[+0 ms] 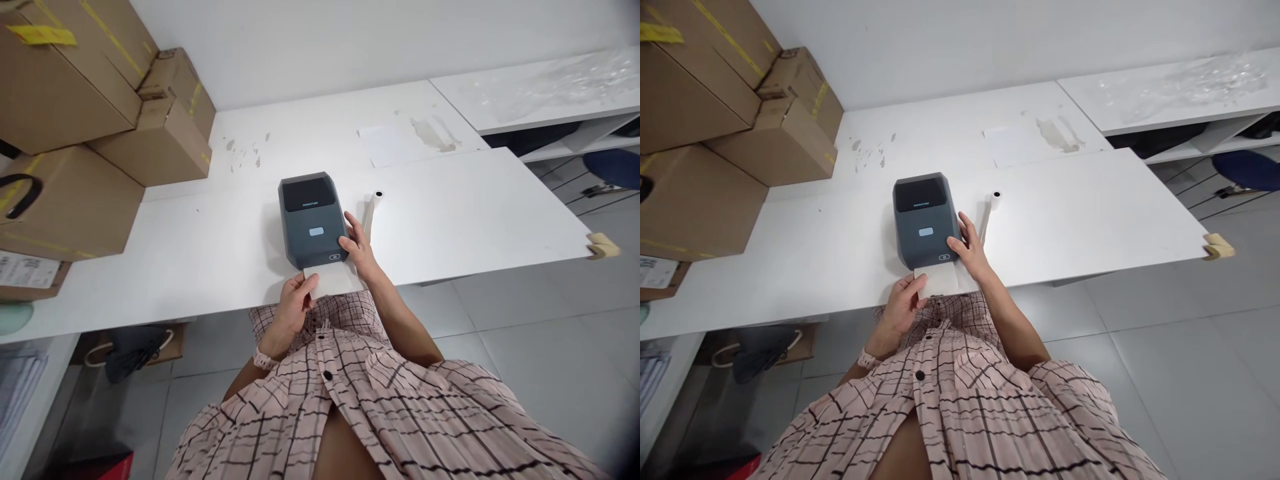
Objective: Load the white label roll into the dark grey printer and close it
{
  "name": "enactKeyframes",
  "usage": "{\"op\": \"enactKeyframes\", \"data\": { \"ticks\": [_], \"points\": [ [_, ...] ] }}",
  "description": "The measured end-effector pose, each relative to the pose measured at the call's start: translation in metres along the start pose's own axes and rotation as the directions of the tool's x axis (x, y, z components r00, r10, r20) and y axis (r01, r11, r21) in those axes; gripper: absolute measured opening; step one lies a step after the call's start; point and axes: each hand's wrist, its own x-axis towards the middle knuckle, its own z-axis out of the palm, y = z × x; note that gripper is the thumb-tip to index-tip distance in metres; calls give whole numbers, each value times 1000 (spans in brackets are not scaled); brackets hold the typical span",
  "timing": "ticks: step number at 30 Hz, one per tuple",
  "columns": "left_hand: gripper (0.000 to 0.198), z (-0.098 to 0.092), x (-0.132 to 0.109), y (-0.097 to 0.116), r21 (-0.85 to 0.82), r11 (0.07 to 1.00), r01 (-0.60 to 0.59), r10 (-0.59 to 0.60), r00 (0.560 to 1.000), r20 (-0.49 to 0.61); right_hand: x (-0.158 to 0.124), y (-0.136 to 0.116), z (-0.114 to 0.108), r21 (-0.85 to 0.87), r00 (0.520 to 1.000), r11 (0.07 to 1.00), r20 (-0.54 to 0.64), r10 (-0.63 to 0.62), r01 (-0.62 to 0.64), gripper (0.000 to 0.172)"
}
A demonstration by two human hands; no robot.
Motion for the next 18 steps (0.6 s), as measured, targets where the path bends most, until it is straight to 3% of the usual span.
{"op": "enactKeyframes", "data": {
  "ticks": [5,7,9,11,13,15,18],
  "points": [
    [48,-8,1,-1,163,985,-65,61,998,29,-6,-6,3,-83,999,996,-16,-37,36,89],
    [49,-17,-1,-4,259,958,-122,121,992,22,-12,-15,5,-238,982,961,-88,-169,144,74],
    [47,-26,-2,-5,308,930,-201,223,974,-35,-18,-28,8,-425,922,853,-92,-375,304,57],
    [40,-34,0,-2,316,901,-299,355,924,-140,-20,-40,11,-551,850,700,32,-527,455,51],
    [33,-39,4,4,324,867,-380,461,857,-230,-20,-47,16,-613,799,568,185,-572,549,54],
    [31,-40,9,11,351,833,-428,527,807,-267,-19,-50,21,-670,794,484,274,-542,562,56],
    [44,-33,19,17,375,802,-465,565,794,-223,-17,-53,29,-737,829,436,301,-472,516,46]
  ]
}}
